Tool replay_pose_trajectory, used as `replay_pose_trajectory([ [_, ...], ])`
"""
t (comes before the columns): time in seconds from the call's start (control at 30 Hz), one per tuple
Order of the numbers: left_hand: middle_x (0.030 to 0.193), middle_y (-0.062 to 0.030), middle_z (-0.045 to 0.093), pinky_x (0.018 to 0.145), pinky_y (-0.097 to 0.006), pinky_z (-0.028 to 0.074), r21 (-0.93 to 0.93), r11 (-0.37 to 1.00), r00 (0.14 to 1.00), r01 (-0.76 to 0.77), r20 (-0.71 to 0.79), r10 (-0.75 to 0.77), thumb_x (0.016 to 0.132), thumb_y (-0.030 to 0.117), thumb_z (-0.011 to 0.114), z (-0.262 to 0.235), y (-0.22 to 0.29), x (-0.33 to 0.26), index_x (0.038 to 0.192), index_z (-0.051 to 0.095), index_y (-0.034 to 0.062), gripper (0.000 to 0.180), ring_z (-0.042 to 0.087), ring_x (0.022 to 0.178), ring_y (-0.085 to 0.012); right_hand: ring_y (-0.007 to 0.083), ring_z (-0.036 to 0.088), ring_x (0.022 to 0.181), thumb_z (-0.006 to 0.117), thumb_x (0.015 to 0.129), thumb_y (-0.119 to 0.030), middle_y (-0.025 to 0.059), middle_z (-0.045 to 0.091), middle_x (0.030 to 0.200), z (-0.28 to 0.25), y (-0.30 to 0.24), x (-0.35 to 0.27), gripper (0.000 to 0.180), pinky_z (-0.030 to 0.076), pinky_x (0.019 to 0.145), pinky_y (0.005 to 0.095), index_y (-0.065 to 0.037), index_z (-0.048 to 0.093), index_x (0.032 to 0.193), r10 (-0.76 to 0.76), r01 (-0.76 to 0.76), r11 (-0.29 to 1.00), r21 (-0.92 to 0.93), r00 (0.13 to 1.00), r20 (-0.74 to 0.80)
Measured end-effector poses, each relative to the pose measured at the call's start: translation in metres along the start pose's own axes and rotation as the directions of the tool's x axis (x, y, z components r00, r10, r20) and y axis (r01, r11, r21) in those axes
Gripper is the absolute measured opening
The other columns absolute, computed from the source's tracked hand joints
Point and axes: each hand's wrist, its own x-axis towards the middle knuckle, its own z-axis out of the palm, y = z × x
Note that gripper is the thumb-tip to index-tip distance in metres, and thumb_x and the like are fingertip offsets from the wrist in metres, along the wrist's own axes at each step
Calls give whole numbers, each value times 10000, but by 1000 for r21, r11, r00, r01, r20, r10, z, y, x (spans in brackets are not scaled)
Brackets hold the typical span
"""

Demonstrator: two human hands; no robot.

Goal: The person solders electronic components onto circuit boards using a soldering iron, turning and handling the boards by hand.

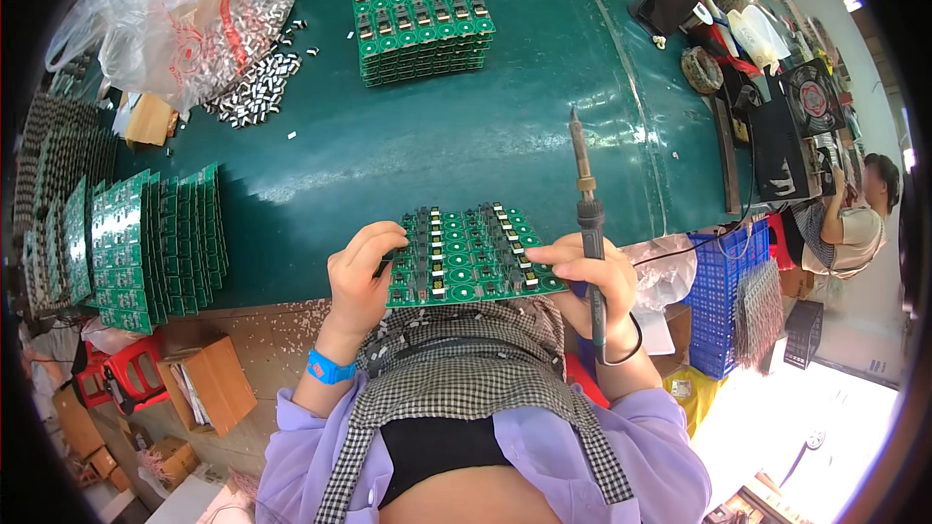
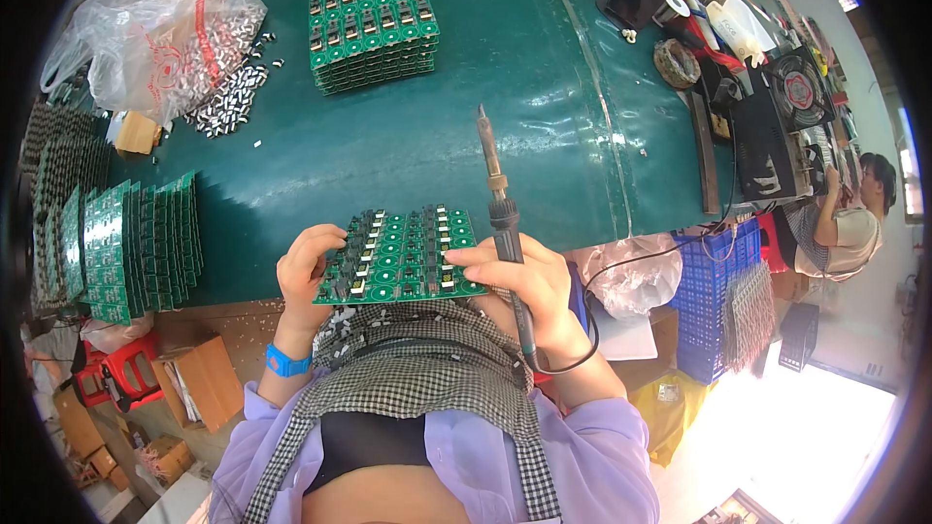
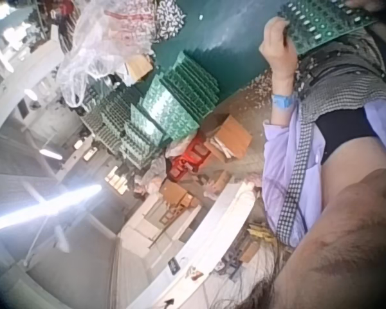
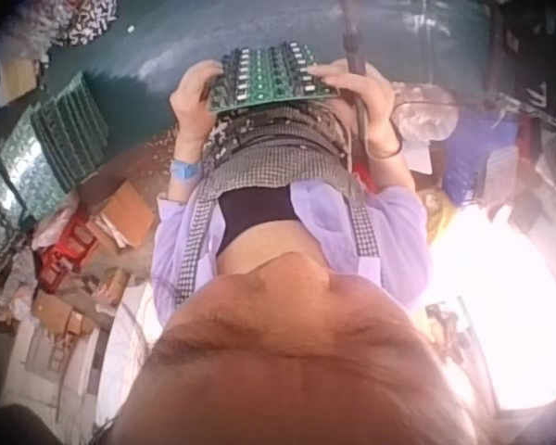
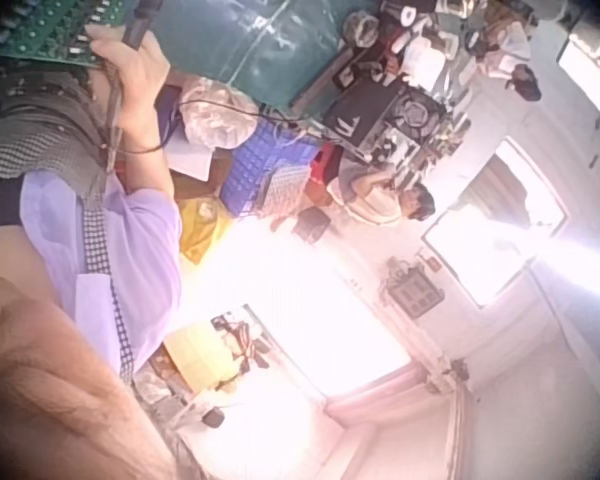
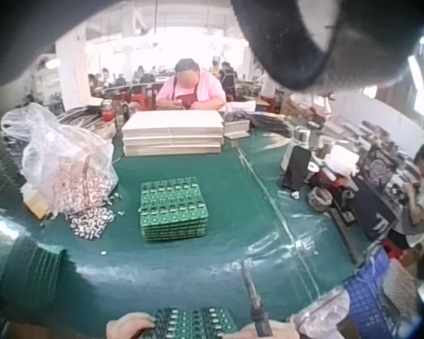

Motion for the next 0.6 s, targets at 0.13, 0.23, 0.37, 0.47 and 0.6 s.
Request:
replay_pose_trajectory([
  [0.13, 930, -128, 652, 615, -311, 532, 16, 1000, 1000, 7, 4, -7, 622, -135, 608, 1, -2, -1, 869, 609, 17, 290, 668, 767, -272, 281, 644, 710, 683, 623, 117, 151, 710, 906, -1, -6, -1, 436, 507, 610, 344, -90, 500, 960, -35, 36, 998, -47, 999, 23],
  [0.23, 931, -128, 652, 624, -316, 534, 32, 999, 1000, 2, 11, -2, 618, -137, 606, 1, -2, -1, 861, 607, 15, 287, 669, 777, -277, 271, 650, 697, 687, 630, 122, 150, 712, 889, -4, -7, -3, 435, 511, 598, 333, -90, 503, 962, -26, 27, 999, -29, 999, 38],
  [0.37, 932, -126, 652, 627, -316, 534, 33, 999, 1000, 5, 19, -5, 618, -137, 608, 0, 0, -2, 861, 606, 16, 287, 670, 780, -278, 255, 660, 725, 696, 642, 124, 159, 710, 894, -4, -7, -4, 450, 515, 618, 316, -83, 519, 1001, -1, 2, 1000, -18, 999, 44],
  [0.47, 930, -124, 652, 625, -314, 533, 29, 1000, 1000, 0, 7, 0, 621, -132, 614, 1, 0, -2, 861, 606, 16, 282, 669, 775, -274, 253, 659, 750, 695, 655, 119, 164, 708, 908, -1, -3, -4, 442, 514, 640, 308, -75, 535, 1019, 71, -69, 993, 98, 997, -15],
  [0.6, 927, -122, 652, 623, -308, 531, 13, 1000, 1000, 11, 12, -11, 627, -123, 622, 2, 1, 0, 865, 604, 14, 275, 667, 764, -265, 258, 658, 777, 693, 670, 117, 171, 702, 939, -6, 9, -9, 439, 515, 657, 313, -68, 537, 1036, 94, -93, 992, 90, 996, -3],
])
